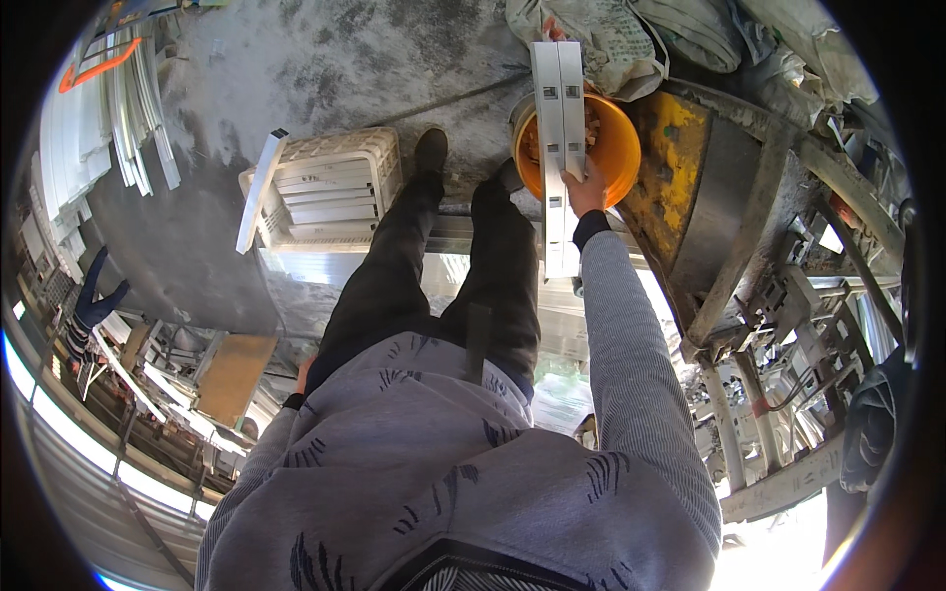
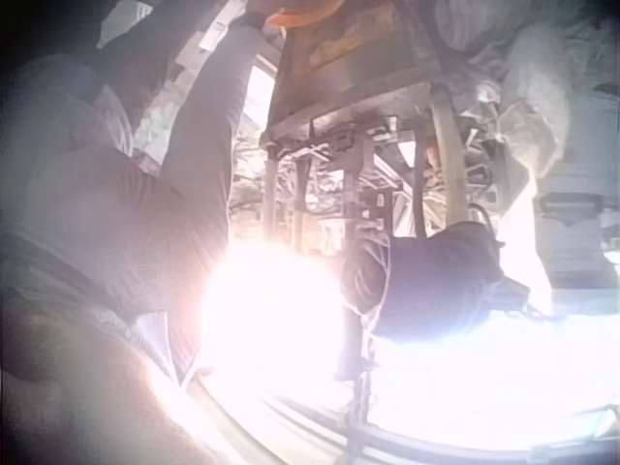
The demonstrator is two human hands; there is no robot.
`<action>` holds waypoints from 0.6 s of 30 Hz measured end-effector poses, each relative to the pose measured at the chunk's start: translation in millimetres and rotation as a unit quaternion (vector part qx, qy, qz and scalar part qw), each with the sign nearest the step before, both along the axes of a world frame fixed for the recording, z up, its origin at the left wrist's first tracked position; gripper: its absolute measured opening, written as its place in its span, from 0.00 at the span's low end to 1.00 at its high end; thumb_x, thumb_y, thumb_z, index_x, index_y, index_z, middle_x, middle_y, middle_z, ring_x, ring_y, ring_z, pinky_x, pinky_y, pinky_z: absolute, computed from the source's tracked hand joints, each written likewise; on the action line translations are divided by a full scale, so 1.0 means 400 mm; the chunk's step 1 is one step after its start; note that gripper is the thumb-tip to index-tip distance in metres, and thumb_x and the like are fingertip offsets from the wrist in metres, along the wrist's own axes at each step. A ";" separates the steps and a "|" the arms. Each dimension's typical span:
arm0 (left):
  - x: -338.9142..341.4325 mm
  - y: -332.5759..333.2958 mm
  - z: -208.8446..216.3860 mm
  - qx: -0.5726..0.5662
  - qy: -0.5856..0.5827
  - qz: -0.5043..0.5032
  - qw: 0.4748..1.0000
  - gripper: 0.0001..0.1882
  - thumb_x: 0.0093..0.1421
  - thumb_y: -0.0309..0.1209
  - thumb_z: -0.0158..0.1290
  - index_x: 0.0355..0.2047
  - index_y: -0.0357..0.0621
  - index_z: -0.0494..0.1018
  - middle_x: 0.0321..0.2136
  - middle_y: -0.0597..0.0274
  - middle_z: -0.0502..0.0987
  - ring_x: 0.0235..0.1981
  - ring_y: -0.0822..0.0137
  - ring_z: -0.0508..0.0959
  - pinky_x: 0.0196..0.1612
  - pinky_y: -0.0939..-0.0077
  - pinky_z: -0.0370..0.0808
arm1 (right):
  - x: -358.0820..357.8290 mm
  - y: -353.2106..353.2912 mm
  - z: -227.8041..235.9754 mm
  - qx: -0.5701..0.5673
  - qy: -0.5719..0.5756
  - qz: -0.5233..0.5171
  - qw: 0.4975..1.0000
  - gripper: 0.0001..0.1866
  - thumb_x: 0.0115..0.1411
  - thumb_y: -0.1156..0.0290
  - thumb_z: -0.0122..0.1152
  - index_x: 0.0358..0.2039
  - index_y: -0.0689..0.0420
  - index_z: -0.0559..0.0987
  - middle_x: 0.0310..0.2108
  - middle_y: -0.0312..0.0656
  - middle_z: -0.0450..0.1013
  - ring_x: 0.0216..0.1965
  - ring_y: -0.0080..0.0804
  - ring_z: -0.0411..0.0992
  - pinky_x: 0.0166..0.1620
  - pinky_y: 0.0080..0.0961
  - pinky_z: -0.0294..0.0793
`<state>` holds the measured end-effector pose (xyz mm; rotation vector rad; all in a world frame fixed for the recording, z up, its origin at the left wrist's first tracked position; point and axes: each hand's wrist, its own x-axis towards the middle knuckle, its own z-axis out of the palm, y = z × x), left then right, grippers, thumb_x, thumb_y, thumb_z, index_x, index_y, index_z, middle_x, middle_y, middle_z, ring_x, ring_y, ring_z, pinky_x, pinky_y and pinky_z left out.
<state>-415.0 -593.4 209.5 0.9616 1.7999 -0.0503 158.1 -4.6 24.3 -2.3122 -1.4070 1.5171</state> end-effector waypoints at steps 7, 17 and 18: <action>0.055 0.060 0.036 -0.066 -0.024 0.128 0.989 0.17 0.66 0.38 0.51 0.47 0.38 0.76 0.36 0.38 0.81 0.44 0.37 0.80 0.40 0.53 0.75 | 0.002 0.027 0.028 -0.042 0.005 0.002 0.999 0.30 0.67 0.65 0.61 0.67 0.60 0.70 0.62 0.55 0.73 0.62 0.52 0.72 0.66 0.38 0.68; 0.129 0.183 0.080 -0.117 0.001 0.136 0.984 0.19 0.65 0.42 0.52 0.46 0.40 0.77 0.39 0.36 0.81 0.46 0.36 0.79 0.41 0.51 0.76 | 0.041 -0.007 -0.038 -0.010 -0.073 0.064 0.995 0.27 0.61 0.66 0.54 0.60 0.60 0.76 0.54 0.61 0.76 0.57 0.62 0.73 0.63 0.47 0.70; 0.137 0.211 0.089 -0.130 -0.014 0.165 0.978 0.19 0.64 0.42 0.52 0.46 0.40 0.77 0.39 0.36 0.81 0.45 0.36 0.80 0.42 0.51 0.75 | 0.053 -0.014 -0.057 -0.010 -0.106 0.103 0.989 0.26 0.60 0.66 0.56 0.58 0.60 0.77 0.52 0.62 0.77 0.55 0.61 0.74 0.62 0.49 0.70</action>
